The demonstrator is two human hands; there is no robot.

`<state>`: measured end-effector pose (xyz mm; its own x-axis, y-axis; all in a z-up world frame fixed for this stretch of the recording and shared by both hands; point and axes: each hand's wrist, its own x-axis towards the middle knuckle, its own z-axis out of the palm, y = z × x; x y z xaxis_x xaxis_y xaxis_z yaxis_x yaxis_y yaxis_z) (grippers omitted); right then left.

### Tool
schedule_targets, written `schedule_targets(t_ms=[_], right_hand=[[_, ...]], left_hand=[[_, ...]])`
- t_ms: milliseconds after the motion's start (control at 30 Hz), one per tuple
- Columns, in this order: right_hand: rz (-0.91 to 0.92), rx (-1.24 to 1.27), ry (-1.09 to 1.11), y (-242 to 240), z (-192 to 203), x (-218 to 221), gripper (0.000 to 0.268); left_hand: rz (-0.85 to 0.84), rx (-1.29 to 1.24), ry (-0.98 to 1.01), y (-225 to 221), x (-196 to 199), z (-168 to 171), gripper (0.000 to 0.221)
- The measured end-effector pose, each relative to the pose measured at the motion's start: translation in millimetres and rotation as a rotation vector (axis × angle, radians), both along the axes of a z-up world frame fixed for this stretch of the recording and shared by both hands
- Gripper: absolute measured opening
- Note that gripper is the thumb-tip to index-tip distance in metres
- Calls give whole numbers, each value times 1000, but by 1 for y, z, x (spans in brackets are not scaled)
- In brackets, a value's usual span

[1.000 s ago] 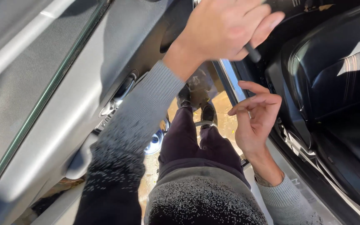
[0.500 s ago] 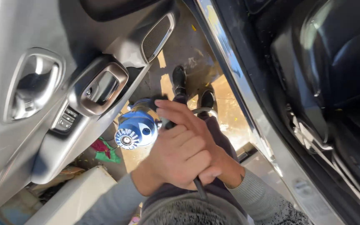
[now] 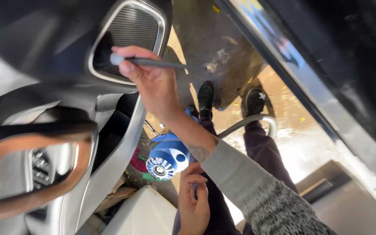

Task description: Detailing the interior door panel of a car using a brush and a microfiber cloth.

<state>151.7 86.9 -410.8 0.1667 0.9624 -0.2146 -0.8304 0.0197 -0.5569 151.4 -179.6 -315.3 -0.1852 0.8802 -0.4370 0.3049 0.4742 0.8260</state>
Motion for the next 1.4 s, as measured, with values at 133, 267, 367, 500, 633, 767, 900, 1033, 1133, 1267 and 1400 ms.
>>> schedule_targets(t_ms=[133,267,367,500,633,767,900,1033,1133,1267,1400], right_hand=[[-223,-63,-210,5,-88,0,7],[-137,-358,-131,2,-76,-9,15],[-239,24,-95,3,-14,-17,10],[-168,-289,5,-23,-94,-28,22],[-164,-316,-192,-11,-60,-17,20],[-183,-91,56,4,3,-9,18],[-154,-386,-64,-2,-73,-10,16],[-92,-451,-113,-5,-8,-11,17],[-132,-237,-45,-8,15,-23,15],[-70,-308,-222,-36,-11,-27,11],[-24,-174,-356,-34,29,-7,8]], left_hand=[[-3,-166,-40,8,-17,-49,16],[-93,-197,-2,20,-39,-78,14],[-148,-152,-27,53,-50,-93,27],[-74,-358,-122,66,-68,-84,37],[-315,-313,8,63,-116,-126,33],[-324,-366,43,71,-122,-125,35],[-288,-399,86,102,-106,-136,29],[-333,-343,11,99,-106,-147,29],[-359,-351,38,85,-121,-157,27],[-403,-376,80,59,-136,-171,26],[-443,-372,194,44,-121,-193,27]])
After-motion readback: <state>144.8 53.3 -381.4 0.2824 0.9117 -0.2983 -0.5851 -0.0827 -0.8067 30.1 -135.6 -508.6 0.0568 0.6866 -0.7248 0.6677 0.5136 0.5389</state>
